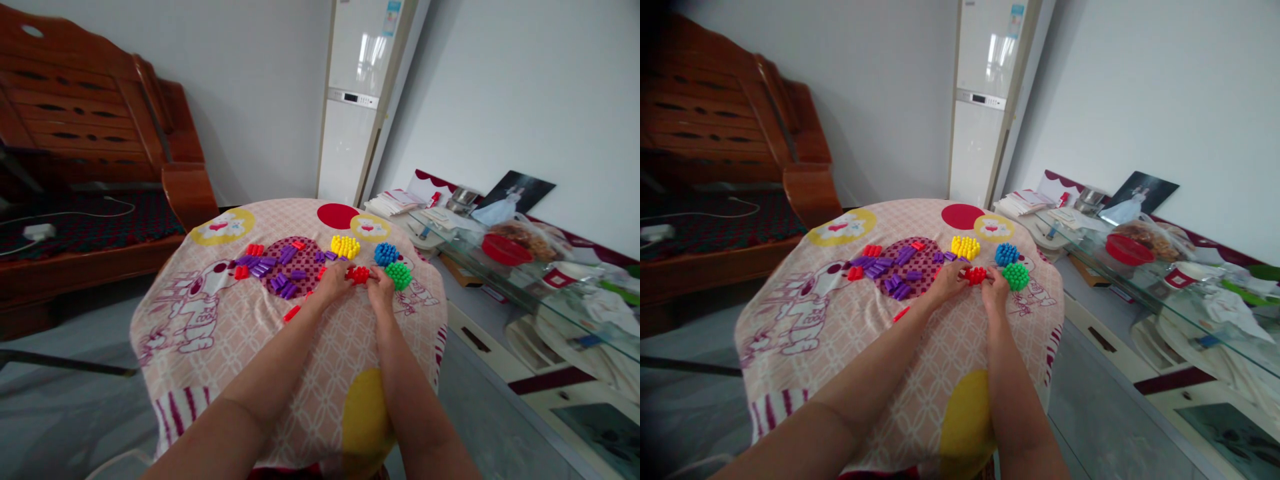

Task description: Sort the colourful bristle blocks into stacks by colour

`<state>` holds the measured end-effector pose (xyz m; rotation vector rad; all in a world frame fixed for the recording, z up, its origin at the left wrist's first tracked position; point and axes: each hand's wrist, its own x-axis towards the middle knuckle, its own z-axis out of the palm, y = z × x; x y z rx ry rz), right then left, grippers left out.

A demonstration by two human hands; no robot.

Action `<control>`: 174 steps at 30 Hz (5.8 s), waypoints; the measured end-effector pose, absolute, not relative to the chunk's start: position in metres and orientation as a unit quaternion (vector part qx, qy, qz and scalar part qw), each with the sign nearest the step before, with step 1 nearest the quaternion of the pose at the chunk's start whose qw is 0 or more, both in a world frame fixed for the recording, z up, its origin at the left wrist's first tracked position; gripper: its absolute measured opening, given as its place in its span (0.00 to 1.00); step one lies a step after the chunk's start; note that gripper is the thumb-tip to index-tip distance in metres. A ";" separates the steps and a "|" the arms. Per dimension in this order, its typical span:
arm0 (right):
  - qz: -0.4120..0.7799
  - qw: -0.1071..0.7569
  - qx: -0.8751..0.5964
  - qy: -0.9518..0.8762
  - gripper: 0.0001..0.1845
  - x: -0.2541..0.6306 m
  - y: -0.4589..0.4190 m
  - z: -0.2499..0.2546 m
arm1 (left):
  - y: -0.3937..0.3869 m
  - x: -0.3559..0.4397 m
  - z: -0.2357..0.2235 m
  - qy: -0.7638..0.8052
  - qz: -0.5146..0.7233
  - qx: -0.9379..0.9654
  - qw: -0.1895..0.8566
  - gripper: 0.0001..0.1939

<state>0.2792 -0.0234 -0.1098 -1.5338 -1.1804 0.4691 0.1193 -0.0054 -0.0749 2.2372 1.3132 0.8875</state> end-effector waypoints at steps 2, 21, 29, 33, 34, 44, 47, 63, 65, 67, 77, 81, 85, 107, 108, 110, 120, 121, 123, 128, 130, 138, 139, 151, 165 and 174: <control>0.197 0.546 -0.642 -0.502 0.29 0.281 -0.021 -0.114 | -0.005 0.120 -0.080 0.471 0.331 0.787 0.221 0.22; 0.201 0.543 -0.647 -0.496 0.29 0.286 -0.016 -0.124 | -0.004 0.099 -0.057 0.504 0.353 0.766 0.183 0.23; 0.198 0.542 -0.647 -0.499 0.30 0.284 -0.021 -0.116 | -0.002 0.055 -0.040 0.615 0.208 0.748 0.139 0.11; 0.197 0.541 -0.644 -0.504 0.31 0.284 -0.021 -0.117 | -0.002 0.041 -0.035 0.596 0.180 0.764 0.170 0.08; 0.197 0.542 -0.642 -0.505 0.31 0.284 -0.021 -0.118 | -0.002 0.037 -0.033 0.581 0.157 0.774 0.198 0.06; 0.224 0.551 -0.642 -0.483 0.31 0.283 -0.020 -0.118 | -0.018 0.041 -0.032 0.491 0.032 0.837 0.240 0.21; 0.225 0.548 -0.647 -0.481 0.32 0.284 -0.019 -0.119 | -0.021 0.050 -0.032 0.478 0.092 0.844 0.226 0.23; 0.203 0.540 -0.646 -0.500 0.28 0.283 -0.021 -0.116 | -0.021 0.109 -0.053 0.517 0.315 0.764 0.222 0.13; 0.206 0.542 -0.645 -0.497 0.27 0.281 -0.023 -0.112 | -0.019 0.110 -0.055 0.516 0.328 0.758 0.228 0.12; 0.200 0.541 -0.649 -0.497 0.26 0.280 -0.024 -0.109 | -0.018 0.109 -0.056 0.516 0.324 0.759 0.227 0.11; 0.197 0.542 -0.651 -0.494 0.27 0.277 -0.029 -0.102 | -0.024 0.110 -0.056 0.441 0.273 0.835 0.183 0.17; 0.205 0.546 -0.645 -0.494 0.26 0.278 -0.029 -0.103 | -0.033 0.120 -0.059 0.432 0.227 0.863 0.131 0.13; 0.218 0.547 -0.646 -0.486 0.27 0.276 -0.030 -0.102 | -0.033 0.118 -0.060 0.451 0.218 0.858 0.115 0.07; 0.236 0.551 -0.646 -0.472 0.29 0.273 -0.031 -0.098 | -0.004 0.070 -0.052 0.625 0.407 0.637 0.193 0.05; 0.235 0.551 -0.648 -0.471 0.29 0.273 -0.031 -0.098 | -0.003 0.071 -0.054 0.621 0.406 0.643 0.187 0.05; 0.234 0.553 -0.648 -0.468 0.29 0.272 -0.031 -0.098 | -0.002 0.075 -0.058 0.601 0.405 0.667 0.171 0.06; 0.216 0.540 -0.648 -0.492 0.27 0.278 -0.026 -0.107 | 0.003 0.095 -0.071 0.565 0.321 0.751 0.116 0.13; 0.221 0.545 -0.644 -0.489 0.27 0.278 -0.026 -0.107 | 0.003 0.096 -0.072 0.566 0.305 0.758 0.114 0.13; 0.231 0.555 -0.637 -0.483 0.27 0.276 -0.027 -0.106 | 0.001 0.099 -0.072 0.569 0.271 0.769 0.108 0.13; 0.229 0.543 -0.644 -0.488 0.28 0.275 -0.028 -0.104 | -0.009 0.106 -0.067 0.622 0.216 0.747 0.090 0.17; 0.227 0.541 -0.645 -0.491 0.27 0.275 -0.028 -0.104 | -0.012 0.109 -0.066 0.631 0.218 0.741 0.075 0.16; 0.214 0.544 -0.638 -0.502 0.26 0.277 -0.029 -0.105 | -0.012 0.121 -0.068 0.538 0.300 0.784 0.079 0.07; 0.210 0.542 -0.640 -0.502 0.26 0.277 -0.029 -0.105 | -0.012 0.123 -0.068 0.528 0.305 0.786 0.102 0.07; 0.219 0.542 -0.637 -0.502 0.25 0.275 -0.031 -0.101 | -0.012 0.124 -0.077 0.486 0.377 0.761 0.209 0.14; 0.222 0.539 -0.645 -0.494 0.28 0.277 -0.028 -0.104 | 0.007 0.080 -0.071 0.623 0.298 0.715 0.108 0.16; 0.223 0.542 -0.647 -0.488 0.28 0.274 -0.032 -0.100 | 0.008 0.081 -0.069 0.653 0.313 0.673 0.150 0.14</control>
